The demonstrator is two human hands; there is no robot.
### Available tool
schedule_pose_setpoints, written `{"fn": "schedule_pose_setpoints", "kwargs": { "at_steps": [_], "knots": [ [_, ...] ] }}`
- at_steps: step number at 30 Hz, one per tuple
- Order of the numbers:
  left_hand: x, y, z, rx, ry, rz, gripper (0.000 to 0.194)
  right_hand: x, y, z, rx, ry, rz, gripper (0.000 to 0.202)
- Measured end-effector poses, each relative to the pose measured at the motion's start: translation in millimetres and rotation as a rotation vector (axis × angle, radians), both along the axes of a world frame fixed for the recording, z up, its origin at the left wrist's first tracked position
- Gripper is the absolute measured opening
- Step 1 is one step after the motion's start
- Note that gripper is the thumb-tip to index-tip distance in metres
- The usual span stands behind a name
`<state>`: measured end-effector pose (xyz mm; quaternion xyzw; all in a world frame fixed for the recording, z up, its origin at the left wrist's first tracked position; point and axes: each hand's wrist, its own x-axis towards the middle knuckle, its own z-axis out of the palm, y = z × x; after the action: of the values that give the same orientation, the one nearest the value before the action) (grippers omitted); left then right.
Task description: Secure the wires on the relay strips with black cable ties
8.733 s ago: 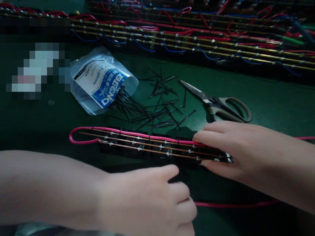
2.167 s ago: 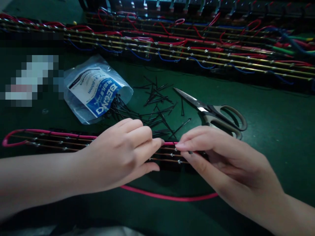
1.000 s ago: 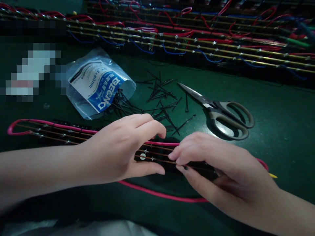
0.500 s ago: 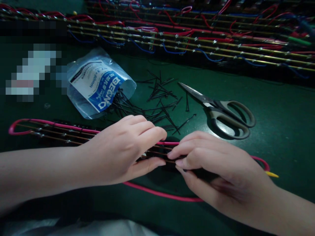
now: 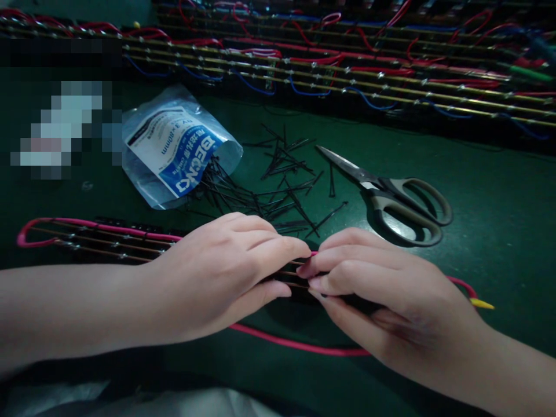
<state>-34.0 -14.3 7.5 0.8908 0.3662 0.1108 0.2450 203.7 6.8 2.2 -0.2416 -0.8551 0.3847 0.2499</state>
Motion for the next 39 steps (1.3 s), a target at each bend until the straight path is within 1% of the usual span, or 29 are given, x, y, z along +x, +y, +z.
{"fn": "schedule_pose_setpoints", "kwargs": {
  "at_steps": [4, 10, 13, 15, 18, 22, 24, 27, 29, 31, 35, 37, 39],
  "knots": [
    [0.3, -3.6, 1.5, -0.140, -0.076, 0.095, 0.031, -0.6, 0.3, -0.5, -0.021, -0.019, 0.003, 0.020],
    [-1.9, -3.6, -3.8, -0.355, -0.226, 0.211, 0.046, -0.5, -0.5, -1.4, 0.007, -0.013, 0.000, 0.021],
    [-2.2, -3.5, -6.0, -0.398, -0.265, 0.245, 0.049, -0.1, -0.9, -0.3, 0.034, -0.042, -0.060, 0.020],
    [-1.9, -3.8, -6.3, -0.397, -0.280, 0.257, 0.047, -0.1, -1.2, 1.1, 0.056, -0.070, -0.113, 0.019],
    [-1.5, -4.3, -5.4, -0.346, -0.304, 0.254, 0.045, -0.2, -1.1, 2.6, 0.065, -0.094, -0.143, 0.018],
    [-2.2, -4.2, -3.3, -0.212, -0.300, 0.177, 0.043, 0.1, -0.1, 1.2, 0.049, -0.083, -0.170, 0.015],
    [-3.0, -4.5, -3.0, -0.174, -0.290, 0.136, 0.042, 0.0, 0.2, 0.1, 0.033, -0.075, -0.183, 0.013],
    [-4.1, -6.2, -3.0, -0.182, -0.310, 0.144, 0.047, -0.4, 0.1, -0.5, 0.014, -0.073, -0.195, 0.010],
    [-4.8, -7.3, -2.3, -0.236, -0.335, 0.181, 0.052, -0.5, 0.0, -0.2, 0.013, -0.075, -0.193, 0.011],
    [-5.4, -7.6, -0.5, -0.275, -0.346, 0.195, 0.052, -0.3, 0.0, 0.1, 0.011, -0.075, -0.187, 0.012],
    [-6.1, -5.5, 3.2, -0.240, -0.327, 0.124, 0.039, 0.8, 0.1, -0.6, 0.012, -0.068, -0.186, 0.010],
    [-5.8, -4.5, 3.7, -0.216, -0.331, 0.086, 0.039, 1.4, 0.0, -1.5, 0.012, -0.064, -0.186, 0.010],
    [-5.0, -3.8, 3.0, -0.191, -0.347, 0.039, 0.044, 2.1, -0.1, -2.4, 0.008, -0.060, -0.185, 0.010]
  ]
}}
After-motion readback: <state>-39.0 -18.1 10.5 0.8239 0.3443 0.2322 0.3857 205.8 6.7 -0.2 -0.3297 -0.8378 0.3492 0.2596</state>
